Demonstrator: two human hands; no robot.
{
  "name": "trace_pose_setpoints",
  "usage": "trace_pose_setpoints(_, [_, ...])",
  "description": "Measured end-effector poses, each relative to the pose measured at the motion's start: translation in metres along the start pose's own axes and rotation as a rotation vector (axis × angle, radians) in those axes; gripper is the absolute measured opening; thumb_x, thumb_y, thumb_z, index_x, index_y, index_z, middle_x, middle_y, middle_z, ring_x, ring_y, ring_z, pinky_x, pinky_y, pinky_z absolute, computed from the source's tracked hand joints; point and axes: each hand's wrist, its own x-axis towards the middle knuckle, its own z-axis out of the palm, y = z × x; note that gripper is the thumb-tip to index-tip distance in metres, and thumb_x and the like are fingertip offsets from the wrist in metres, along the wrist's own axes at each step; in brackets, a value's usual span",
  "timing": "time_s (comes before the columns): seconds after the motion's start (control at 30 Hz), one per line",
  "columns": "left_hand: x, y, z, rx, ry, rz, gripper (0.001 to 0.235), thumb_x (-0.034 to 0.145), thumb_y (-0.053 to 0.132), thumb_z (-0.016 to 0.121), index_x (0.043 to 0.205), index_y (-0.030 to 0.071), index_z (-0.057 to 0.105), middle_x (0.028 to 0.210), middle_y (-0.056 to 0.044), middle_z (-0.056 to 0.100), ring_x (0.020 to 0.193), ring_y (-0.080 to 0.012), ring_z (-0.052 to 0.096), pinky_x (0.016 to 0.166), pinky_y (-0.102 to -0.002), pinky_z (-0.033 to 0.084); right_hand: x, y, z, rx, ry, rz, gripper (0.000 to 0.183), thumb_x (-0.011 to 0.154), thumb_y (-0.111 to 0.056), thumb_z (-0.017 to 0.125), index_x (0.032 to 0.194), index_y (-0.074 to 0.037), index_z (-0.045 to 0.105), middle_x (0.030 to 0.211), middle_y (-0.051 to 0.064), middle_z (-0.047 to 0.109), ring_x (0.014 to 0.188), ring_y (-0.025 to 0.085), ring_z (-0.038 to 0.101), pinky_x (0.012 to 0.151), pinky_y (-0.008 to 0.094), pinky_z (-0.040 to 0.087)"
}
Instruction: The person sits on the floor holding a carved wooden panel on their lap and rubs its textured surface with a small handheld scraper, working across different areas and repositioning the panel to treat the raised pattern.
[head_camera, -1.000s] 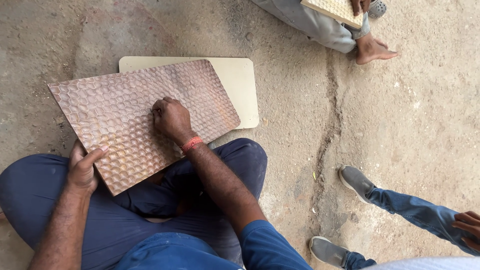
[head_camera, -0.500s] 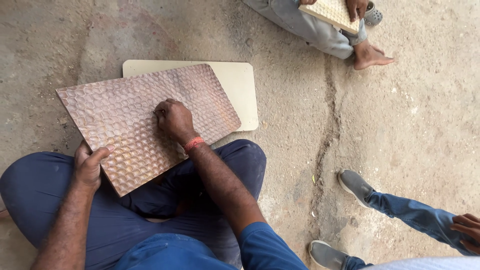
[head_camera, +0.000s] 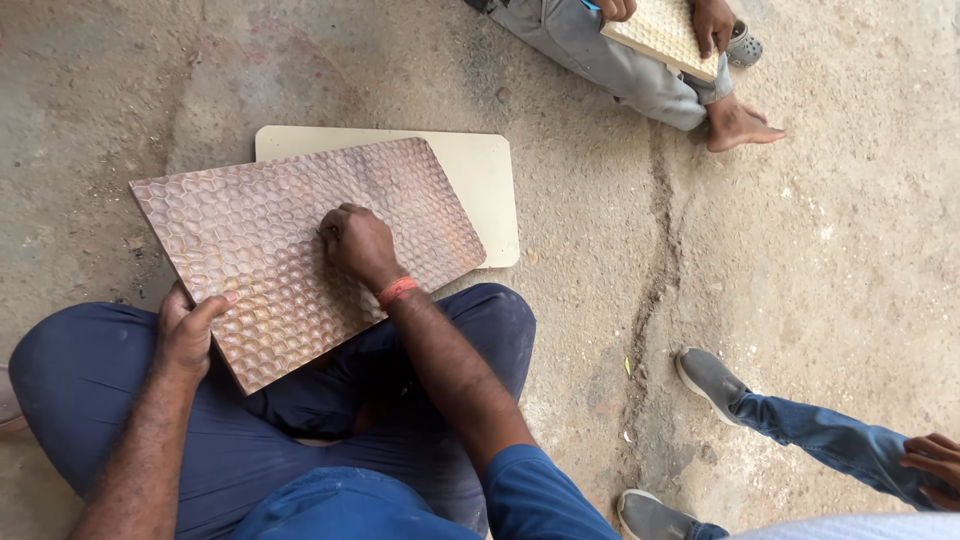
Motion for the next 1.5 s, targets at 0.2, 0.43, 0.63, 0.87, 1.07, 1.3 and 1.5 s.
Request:
trace_pose_setpoints(0.2, [0.001,-0.004,0.0,-0.039,0.0,-0.002,0.057,0.082,0.01,0.067,0.137,-0.003,0.055,0.125,-0.011,0.063,0.114,-0.0183,0.06,0.1,-0.034,0.048,-0.003,-0.01,-0.005,-0.008,0.203,-0.04,0.008,0.084,-0.019,0.072,0.088,-0.013,0.076,0.094,0.006,0.073,0.092,0.03,0.071,0.078,0.042,0.058])
trace_pose_setpoints(0.43, [0.002,-0.008,0.0,-0.022,0.01,0.035,0.054,0.082,0.008,0.067,0.134,-0.003,0.058,0.124,-0.01,0.065,0.112,-0.0172,0.06,0.099,-0.032,0.047,0.004,-0.005,-0.017,-0.083,-0.095,0.015,0.009,0.079,-0.018,0.07,0.085,-0.015,0.076,0.097,0.008,0.072,0.093,0.033,0.069,0.078,0.045,0.057])
trace_pose_setpoints(0.63, [0.005,-0.01,-0.001,-0.034,0.029,0.021,0.054,0.082,0.007,0.067,0.134,-0.003,0.058,0.123,-0.01,0.064,0.11,-0.0173,0.061,0.096,-0.031,0.049,-0.008,-0.006,-0.003,-0.036,0.185,-0.058,0.009,0.086,-0.019,0.067,0.086,-0.014,0.074,0.095,0.008,0.071,0.096,0.034,0.067,0.077,0.046,0.057])
trace_pose_setpoints(0.87, [0.004,-0.017,-0.006,0.02,0.035,0.058,0.05,0.084,0.007,0.065,0.133,-0.004,0.06,0.124,-0.01,0.065,0.109,-0.0176,0.06,0.096,-0.03,0.049,0.005,0.009,-0.008,-0.019,0.044,-0.031,0.008,0.084,-0.018,0.068,0.083,-0.016,0.076,0.094,0.006,0.074,0.089,0.032,0.071,0.076,0.044,0.058])
trace_pose_setpoints(1.07, [-0.002,-0.001,0.001,-0.026,0.026,0.023,0.052,0.083,0.005,0.064,0.134,-0.002,0.058,0.125,-0.01,0.064,0.112,-0.0169,0.061,0.098,-0.03,0.049,0.0,0.02,-0.021,0.018,-0.258,0.073,0.014,0.078,-0.029,0.079,0.089,-0.02,0.078,0.09,0.003,0.078,0.083,0.025,0.074,0.076,0.039,0.058])
trace_pose_setpoints(1.3, [0.019,-0.036,-0.012,-0.046,0.06,0.053,0.054,0.081,0.002,0.064,0.135,-0.002,0.06,0.121,-0.007,0.066,0.108,-0.0184,0.064,0.095,-0.031,0.051,0.018,0.062,-0.031,0.388,0.066,0.009,0.014,0.09,-0.014,0.071,0.1,-0.009,0.078,0.101,0.009,0.079,0.093,0.02,0.075,0.086,0.035,0.059])
trace_pose_setpoints(1.5, [0.003,-0.039,-0.018,-0.016,0.082,0.05,0.051,0.082,0.012,0.067,0.132,0.002,0.061,0.121,-0.005,0.067,0.111,-0.0173,0.062,0.097,-0.033,0.051,0.015,0.033,-0.039,0.634,0.056,0.209,0.017,0.097,-0.016,0.072,0.105,-0.002,0.077,0.082,0.008,0.073,0.068,0.011,0.054,0.062,0.029,0.046])
